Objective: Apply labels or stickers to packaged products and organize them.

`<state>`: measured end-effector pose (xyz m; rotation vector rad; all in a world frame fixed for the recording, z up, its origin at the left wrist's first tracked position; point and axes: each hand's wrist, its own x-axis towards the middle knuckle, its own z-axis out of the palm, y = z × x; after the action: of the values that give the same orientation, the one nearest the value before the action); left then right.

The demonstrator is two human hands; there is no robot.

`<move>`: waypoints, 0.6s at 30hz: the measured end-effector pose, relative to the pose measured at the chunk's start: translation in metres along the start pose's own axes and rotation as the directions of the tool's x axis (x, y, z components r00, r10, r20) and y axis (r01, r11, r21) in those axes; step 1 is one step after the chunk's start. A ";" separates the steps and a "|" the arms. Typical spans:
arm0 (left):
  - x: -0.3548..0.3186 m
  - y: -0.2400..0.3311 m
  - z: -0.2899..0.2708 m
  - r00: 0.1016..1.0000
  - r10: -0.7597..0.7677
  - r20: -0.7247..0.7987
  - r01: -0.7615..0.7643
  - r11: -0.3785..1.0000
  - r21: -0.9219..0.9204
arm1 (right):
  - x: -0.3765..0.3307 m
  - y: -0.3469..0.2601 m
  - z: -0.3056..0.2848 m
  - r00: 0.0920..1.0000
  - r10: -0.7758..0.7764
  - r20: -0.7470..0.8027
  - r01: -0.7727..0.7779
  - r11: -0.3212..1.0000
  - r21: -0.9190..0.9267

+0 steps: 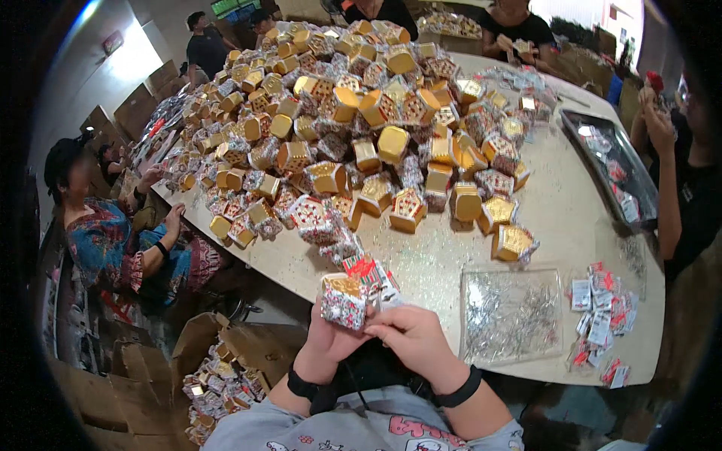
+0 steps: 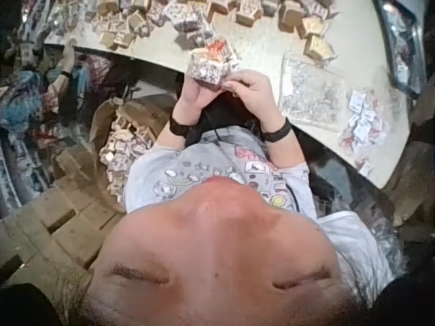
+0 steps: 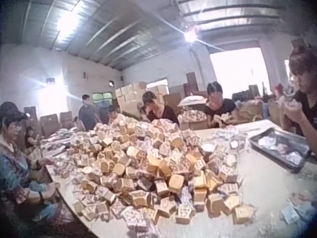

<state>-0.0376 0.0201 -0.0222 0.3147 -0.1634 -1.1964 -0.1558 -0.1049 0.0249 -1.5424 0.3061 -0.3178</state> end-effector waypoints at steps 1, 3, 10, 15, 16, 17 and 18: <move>-0.001 -0.002 -0.002 0.994 0.042 -0.099 -0.039 0.999 0.030 | 0.002 0.005 0.001 0.993 -0.119 -0.018 0.118 0.992 -0.054; -0.003 -0.005 0.002 0.976 0.092 -0.199 -0.084 0.995 0.048 | 0.002 0.004 0.001 0.972 -0.235 -0.025 0.227 0.956 -0.185; -0.005 -0.004 -0.003 0.976 0.191 -0.106 -0.152 0.943 0.297 | 0.004 -0.009 0.004 0.940 -0.339 -0.033 0.306 0.884 -0.353; -0.012 -0.001 -0.006 0.961 0.244 -0.133 -0.187 0.922 0.339 | 0.004 -0.009 0.008 0.911 -0.413 -0.016 0.369 0.830 -0.419; -0.014 0.001 -0.005 0.960 0.248 -0.127 -0.192 0.921 0.340 | 0.003 -0.010 0.008 0.911 -0.412 -0.009 0.368 0.825 -0.428; -0.014 0.002 -0.005 0.955 0.266 -0.134 -0.192 0.894 0.405 | 0.003 -0.010 0.008 0.912 -0.410 -0.008 0.365 0.819 -0.442; -0.014 0.003 -0.002 0.948 0.285 -0.139 -0.191 0.863 0.468 | 0.002 -0.010 0.006 0.909 -0.416 -0.011 0.367 0.815 -0.448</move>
<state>-0.0392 0.0342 -0.0224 0.8006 -0.2932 -0.8599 -0.1512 -0.0999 0.0345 -2.0430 0.1413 -0.6988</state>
